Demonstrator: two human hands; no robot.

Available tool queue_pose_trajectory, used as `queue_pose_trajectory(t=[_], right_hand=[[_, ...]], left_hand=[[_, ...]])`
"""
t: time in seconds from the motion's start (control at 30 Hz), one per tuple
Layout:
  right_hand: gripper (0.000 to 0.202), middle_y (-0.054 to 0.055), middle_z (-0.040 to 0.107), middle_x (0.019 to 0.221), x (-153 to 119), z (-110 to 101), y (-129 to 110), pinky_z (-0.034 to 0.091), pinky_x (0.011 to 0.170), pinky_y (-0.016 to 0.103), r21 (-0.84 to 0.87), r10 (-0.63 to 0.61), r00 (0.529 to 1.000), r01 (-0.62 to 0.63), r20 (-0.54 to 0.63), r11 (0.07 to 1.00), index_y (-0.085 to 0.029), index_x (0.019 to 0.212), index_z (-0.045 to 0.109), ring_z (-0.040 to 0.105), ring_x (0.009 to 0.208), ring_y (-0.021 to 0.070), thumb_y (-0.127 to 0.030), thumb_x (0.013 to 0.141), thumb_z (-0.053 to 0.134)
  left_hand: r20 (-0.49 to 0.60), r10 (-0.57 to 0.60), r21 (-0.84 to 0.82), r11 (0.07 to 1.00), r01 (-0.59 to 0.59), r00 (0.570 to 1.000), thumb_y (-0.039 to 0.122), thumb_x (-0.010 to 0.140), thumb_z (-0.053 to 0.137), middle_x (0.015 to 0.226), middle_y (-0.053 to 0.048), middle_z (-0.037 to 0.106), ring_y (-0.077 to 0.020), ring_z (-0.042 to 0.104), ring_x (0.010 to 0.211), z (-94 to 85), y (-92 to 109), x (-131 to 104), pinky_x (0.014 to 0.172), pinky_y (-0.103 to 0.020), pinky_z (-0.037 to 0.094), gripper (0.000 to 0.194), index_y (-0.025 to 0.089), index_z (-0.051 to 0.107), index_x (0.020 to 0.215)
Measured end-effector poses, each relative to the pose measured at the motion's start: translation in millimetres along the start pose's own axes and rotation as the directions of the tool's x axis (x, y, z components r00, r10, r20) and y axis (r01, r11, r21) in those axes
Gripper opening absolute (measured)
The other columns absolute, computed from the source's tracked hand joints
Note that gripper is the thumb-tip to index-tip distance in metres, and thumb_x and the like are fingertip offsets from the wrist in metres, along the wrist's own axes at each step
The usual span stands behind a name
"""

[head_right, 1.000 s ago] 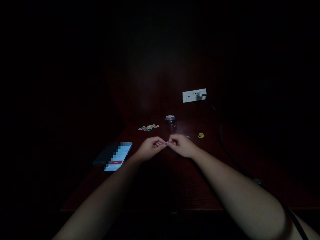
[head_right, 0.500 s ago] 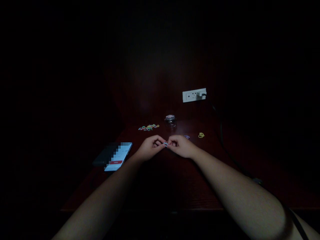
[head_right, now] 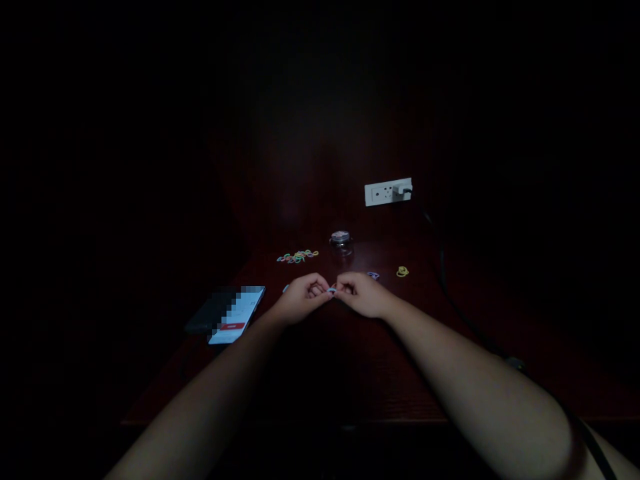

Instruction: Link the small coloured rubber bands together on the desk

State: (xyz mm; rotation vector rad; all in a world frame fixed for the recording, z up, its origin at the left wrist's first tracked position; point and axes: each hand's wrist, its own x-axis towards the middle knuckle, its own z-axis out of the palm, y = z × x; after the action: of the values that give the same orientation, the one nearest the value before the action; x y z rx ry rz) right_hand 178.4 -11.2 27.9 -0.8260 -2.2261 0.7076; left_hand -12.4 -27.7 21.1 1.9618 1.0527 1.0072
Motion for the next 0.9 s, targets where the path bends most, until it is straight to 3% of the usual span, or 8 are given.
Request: queue_pose_trajectory(t=[0.9], right_hand=[[0.019,-0.001,0.049,0.06,-0.7,-0.4,0.0,0.031,0.051,0.021,-0.011,0.0,1.0,0.001,0.025,1.0,-0.014,0.069,0.056,0.042,0.055,0.0095,-0.029,0.078,0.049]], left_hand=[[0.009,0.033,0.001,0.999,-0.033,0.999,0.034,0.075,0.062,0.069,-0.001,0.056,-0.0076,0.05,0.061,0.7,2.0,0.8,0.056,-0.018,0.04,0.025,0.012,0.057,0.084]])
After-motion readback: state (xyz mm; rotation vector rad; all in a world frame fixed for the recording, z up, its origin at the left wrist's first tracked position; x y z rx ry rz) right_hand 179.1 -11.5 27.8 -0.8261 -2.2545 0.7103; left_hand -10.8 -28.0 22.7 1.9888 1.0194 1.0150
